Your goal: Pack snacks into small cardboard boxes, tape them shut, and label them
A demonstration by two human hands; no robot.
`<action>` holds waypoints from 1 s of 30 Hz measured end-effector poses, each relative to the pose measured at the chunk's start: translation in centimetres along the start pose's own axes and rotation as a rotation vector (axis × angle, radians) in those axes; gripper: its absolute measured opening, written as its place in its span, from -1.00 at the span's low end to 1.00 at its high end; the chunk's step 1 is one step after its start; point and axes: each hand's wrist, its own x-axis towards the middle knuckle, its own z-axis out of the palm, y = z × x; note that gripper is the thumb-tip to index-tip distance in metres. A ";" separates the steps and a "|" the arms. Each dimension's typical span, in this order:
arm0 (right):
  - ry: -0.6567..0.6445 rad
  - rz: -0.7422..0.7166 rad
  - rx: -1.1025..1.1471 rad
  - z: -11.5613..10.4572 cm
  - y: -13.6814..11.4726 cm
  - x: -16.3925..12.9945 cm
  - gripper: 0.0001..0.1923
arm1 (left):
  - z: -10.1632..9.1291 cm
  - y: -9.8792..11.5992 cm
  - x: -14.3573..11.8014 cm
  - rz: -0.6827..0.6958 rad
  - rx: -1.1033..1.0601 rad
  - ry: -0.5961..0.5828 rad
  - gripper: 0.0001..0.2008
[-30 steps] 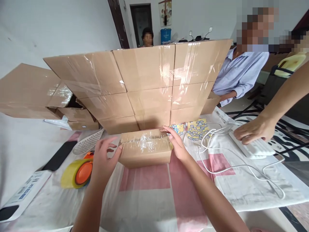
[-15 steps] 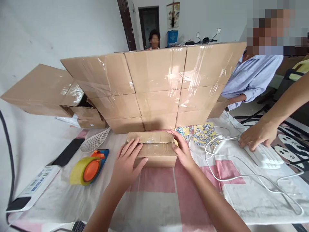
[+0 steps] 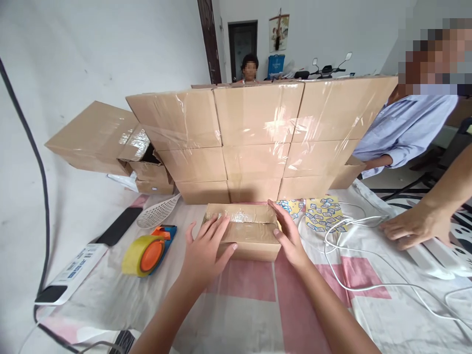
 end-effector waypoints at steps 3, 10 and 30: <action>-0.022 0.012 0.022 -0.2 -0.2 0.1 -0.41 | -0.7 0.5 0.5 -0.023 -0.028 -0.058 -0.43; -0.117 0.014 0.005 -0.9 -0.3 0.3 -0.39 | -1.4 0.8 1.5 -0.019 -0.021 -0.081 -0.52; 0.143 -0.131 -0.098 -0.7 -0.1 0.1 -0.40 | -6.8 -12.6 -6.6 -0.966 0.122 -0.110 -0.26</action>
